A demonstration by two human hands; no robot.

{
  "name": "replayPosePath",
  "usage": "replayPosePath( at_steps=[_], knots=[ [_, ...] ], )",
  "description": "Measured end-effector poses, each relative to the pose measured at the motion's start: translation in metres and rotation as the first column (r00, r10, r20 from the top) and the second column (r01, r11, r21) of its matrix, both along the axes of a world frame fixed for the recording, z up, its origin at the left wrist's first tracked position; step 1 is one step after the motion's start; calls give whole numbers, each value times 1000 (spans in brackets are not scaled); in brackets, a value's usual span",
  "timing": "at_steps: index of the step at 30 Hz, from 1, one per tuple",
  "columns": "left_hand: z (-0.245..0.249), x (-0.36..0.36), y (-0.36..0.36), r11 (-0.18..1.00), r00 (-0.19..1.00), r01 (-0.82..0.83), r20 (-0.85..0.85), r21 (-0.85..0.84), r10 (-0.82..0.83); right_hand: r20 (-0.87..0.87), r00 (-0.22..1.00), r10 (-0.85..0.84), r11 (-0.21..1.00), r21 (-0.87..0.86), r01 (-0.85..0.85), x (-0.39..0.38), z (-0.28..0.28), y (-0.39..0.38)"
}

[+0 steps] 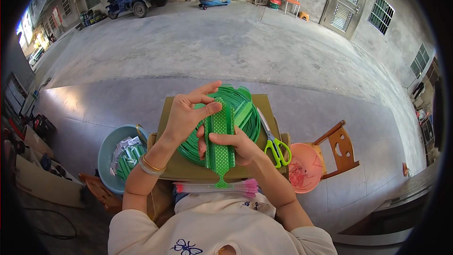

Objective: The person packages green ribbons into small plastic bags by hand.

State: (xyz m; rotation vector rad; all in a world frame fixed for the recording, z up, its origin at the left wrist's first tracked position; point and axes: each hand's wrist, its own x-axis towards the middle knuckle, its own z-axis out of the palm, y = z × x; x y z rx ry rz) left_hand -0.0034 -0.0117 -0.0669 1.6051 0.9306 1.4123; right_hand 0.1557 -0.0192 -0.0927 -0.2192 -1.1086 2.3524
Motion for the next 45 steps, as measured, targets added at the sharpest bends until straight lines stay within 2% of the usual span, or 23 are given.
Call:
replayPosePath(
  at_steps=[3,6,9,12,15,18,21,24,27,30,31,33,34,35,36,37,39,42,45],
  knots=[
    [4,-1,-2,982,991,116,91,-150,-103,137,990,-30,999,-17,33,3,9,-3],
    [6,-6,-2,954,979,205,41,-218,-201,143,988,49,997,46,-56,5,2,2],
    [8,-11,-5,903,962,178,-124,-392,-244,145,986,87,979,168,-112,10,-8,10],
    [10,-14,-10,912,961,126,-180,-389,-209,196,970,143,979,114,-168,16,-9,9],
    [9,-15,-14,962,977,93,-163,-258,-139,208,969,130,989,41,-141,16,-12,9],
    [2,-23,-11,972,960,130,-222,-195,-173,222,964,145,986,47,-159,14,-14,8],
    [9,-15,-14,936,977,212,39,-281,-210,257,951,169,977,84,-196,16,-14,6],
    [19,-15,-17,883,955,283,23,-374,-296,279,935,221,960,105,-259,17,-13,6],
    [12,-26,-13,883,941,229,-141,-409,-309,285,933,219,957,124,-262,17,-14,5],
    [14,-20,-17,913,974,129,-125,-387,-191,365,925,104,962,198,-187,17,-10,3],
    [11,-21,-16,926,968,123,-162,-357,-191,430,903,2,937,314,-152,17,-7,2],
    [2,-25,-12,948,954,114,-233,-296,-187,513,831,-217,838,535,-111,17,-4,0],
    [-2,-24,-10,955,972,130,-154,-266,-176,432,765,-477,613,788,-63,15,-15,2],
    [-5,-22,-8,962,983,145,-74,-232,-166,263,679,-685,309,949,-56,12,-34,8],
    [-9,-21,-5,968,987,156,6,-197,-158,30,585,-811,-30,995,-92,9,-37,8],
    [-13,-24,0,940,986,169,40,-296,-164,-30,504,-863,-119,982,-147,8,-38,8],
    [-19,-33,11,858,981,194,111,-476,-160,-175,347,-921,-280,919,-278,4,-33,10],
    [-15,-30,23,686,957,264,98,-678,-272,-217,235,-947,-297,869,-395,-3,-36,12],
    [-11,-19,28,787,904,60,-300,-614,-304,-232,178,-956,-289,844,-452,-9,-41,10]
  ],
)
